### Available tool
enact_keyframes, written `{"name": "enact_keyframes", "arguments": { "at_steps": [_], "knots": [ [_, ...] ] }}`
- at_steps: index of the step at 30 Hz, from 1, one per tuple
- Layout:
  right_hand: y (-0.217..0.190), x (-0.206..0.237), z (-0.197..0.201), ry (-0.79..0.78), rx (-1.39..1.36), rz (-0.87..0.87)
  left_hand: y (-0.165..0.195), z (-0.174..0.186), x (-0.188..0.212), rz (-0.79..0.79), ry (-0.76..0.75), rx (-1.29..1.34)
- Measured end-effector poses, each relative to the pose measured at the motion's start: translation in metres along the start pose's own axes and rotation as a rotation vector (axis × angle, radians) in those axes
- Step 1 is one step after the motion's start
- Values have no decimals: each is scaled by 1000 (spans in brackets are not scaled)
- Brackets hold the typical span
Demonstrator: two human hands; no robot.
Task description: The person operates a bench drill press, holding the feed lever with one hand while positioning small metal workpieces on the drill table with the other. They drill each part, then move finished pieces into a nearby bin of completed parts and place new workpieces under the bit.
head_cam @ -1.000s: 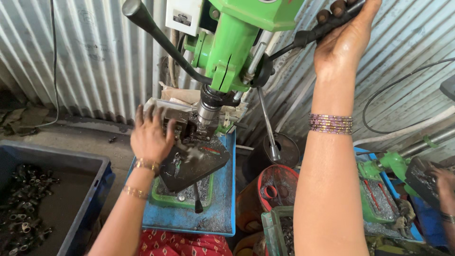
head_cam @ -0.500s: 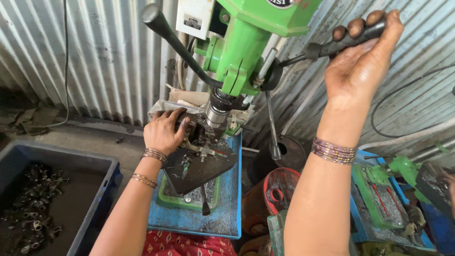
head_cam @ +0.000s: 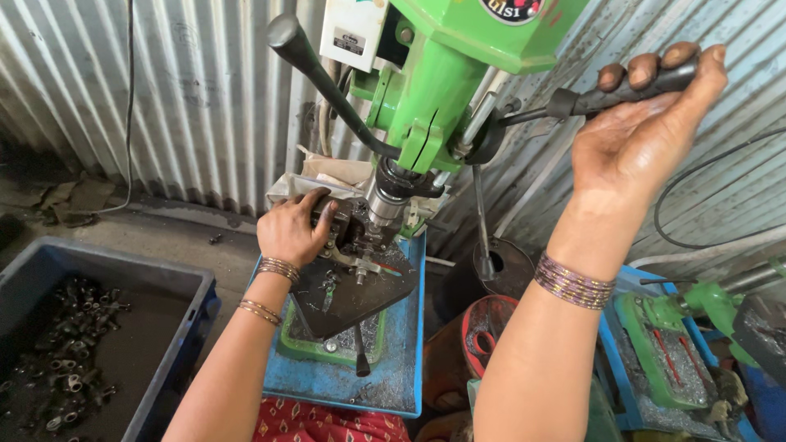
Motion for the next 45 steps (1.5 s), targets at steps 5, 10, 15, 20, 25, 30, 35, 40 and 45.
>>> {"name": "enact_keyframes", "arguments": {
  "at_steps": [5,10,15,20,25,30,35,40,45],
  "knots": [
    [-1,0,3,7,3,0,2,-3,-3,6,5,13],
    [0,2,0,-5,-8,5,1,-5,-5,18,-6,7],
    [1,3,0,0,-13,2,1,-3,-6,14,13,11],
    [0,4,0,14,-13,7,1,-6,-8,22,-13,-1],
    [0,5,0,-2,-14,11,4,-8,-10,19,-24,-15],
    [-1,4,4,4,-12,17,7,-7,-11,13,9,22],
    [-1,4,4,14,-29,23,8,-10,-11,20,-20,10],
    [-1,5,4,31,-53,18,9,-8,-13,20,4,24],
    [-3,7,7,55,-66,21,9,-11,-12,22,-15,21]
  ]
}}
Point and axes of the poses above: each hand's wrist, its own x-axis away from the middle knuckle, its own z-axis out of the back of the hand, y = z × x, the point moved 10 cm from there along -x, towards the middle knuckle, and after that the axes turned 13 degrees about -x, right-handed, at the moved point
